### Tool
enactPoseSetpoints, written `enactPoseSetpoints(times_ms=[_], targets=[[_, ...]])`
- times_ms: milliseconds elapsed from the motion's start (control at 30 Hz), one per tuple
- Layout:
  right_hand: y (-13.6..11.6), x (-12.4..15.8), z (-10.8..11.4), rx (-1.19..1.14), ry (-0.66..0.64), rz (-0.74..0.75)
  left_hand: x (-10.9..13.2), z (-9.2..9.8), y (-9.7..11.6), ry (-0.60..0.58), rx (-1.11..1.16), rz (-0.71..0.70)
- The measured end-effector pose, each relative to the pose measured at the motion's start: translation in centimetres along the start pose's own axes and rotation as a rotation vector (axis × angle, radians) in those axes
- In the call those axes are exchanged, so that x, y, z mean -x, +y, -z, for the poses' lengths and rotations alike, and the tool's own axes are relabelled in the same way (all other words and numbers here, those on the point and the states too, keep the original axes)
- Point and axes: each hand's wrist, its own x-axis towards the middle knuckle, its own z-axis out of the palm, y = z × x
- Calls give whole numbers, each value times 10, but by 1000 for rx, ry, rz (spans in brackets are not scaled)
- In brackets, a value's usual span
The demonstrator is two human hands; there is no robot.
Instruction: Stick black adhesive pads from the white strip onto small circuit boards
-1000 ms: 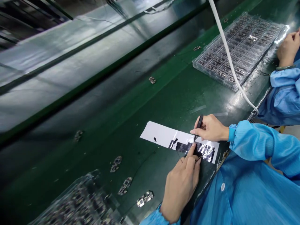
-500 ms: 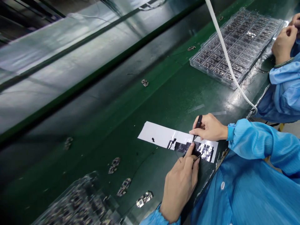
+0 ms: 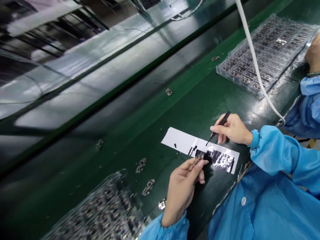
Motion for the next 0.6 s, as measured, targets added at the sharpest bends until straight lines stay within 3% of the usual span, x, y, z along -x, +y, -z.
enactPoseSetpoints(times_ms=[133, 400, 500, 600], targets=[[3, 1, -16, -38, -83, -55, -4, 1, 2, 18, 233, 134], [10, 0, -25, -22, -113, -101, -5, 0, 4, 1, 275, 165], [6, -1, -21, -64, -91, -58, -4, -1, 3, 35, 198, 97], [3, -3, -17, -128, -41, -3, -2, 1, -1, 185, -16, -77]])
